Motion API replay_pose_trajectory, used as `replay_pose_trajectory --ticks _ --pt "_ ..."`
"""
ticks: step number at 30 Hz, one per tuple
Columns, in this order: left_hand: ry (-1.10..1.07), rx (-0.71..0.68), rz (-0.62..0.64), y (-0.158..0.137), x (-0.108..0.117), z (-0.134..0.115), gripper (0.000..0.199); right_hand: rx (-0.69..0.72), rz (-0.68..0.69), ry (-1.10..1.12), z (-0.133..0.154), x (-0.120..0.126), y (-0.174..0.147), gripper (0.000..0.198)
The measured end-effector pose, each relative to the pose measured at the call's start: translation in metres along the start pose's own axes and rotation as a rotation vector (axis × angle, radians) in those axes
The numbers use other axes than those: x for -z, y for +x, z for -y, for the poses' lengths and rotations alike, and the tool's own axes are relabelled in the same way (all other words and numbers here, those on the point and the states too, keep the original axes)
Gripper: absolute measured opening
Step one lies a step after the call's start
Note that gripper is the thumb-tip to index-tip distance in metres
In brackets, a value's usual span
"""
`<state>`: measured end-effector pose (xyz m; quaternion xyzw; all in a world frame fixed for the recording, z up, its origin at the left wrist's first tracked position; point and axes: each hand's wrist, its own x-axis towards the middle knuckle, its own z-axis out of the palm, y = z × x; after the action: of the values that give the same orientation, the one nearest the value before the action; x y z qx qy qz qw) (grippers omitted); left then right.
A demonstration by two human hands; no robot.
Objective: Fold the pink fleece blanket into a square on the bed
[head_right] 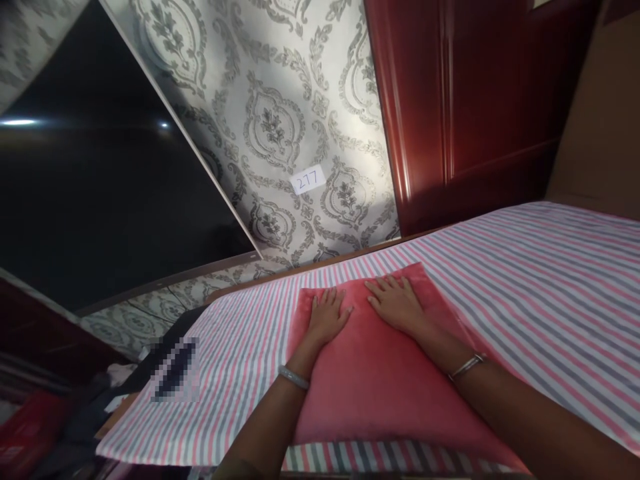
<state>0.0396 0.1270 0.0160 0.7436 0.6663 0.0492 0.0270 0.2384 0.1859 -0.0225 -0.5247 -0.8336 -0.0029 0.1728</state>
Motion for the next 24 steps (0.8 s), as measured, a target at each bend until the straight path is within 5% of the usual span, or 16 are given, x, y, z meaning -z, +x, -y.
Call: replay_pose_trajectory --ticks 9,15,19,24 --pt "-0.122 0.014 0.051 -0.004 0.024 -0.002 0.064 -0.002 0.049 0.028 0.001 0.033 0.002 0.059" --pt "-0.162 -0.109 -0.113 -0.081 0.052 -0.015 0.063 0.135 -0.235 0.016 -0.003 0.049 -0.083 0.059" --pt "-0.131 -0.092 -0.075 -0.136 0.028 -0.022 0.07 0.255 -0.273 -0.025 -0.001 0.027 -0.139 0.061" --pt "-0.102 -0.056 -0.127 -0.148 -0.012 -0.019 0.069 0.175 -0.252 -0.029 0.003 0.004 -0.153 0.06"
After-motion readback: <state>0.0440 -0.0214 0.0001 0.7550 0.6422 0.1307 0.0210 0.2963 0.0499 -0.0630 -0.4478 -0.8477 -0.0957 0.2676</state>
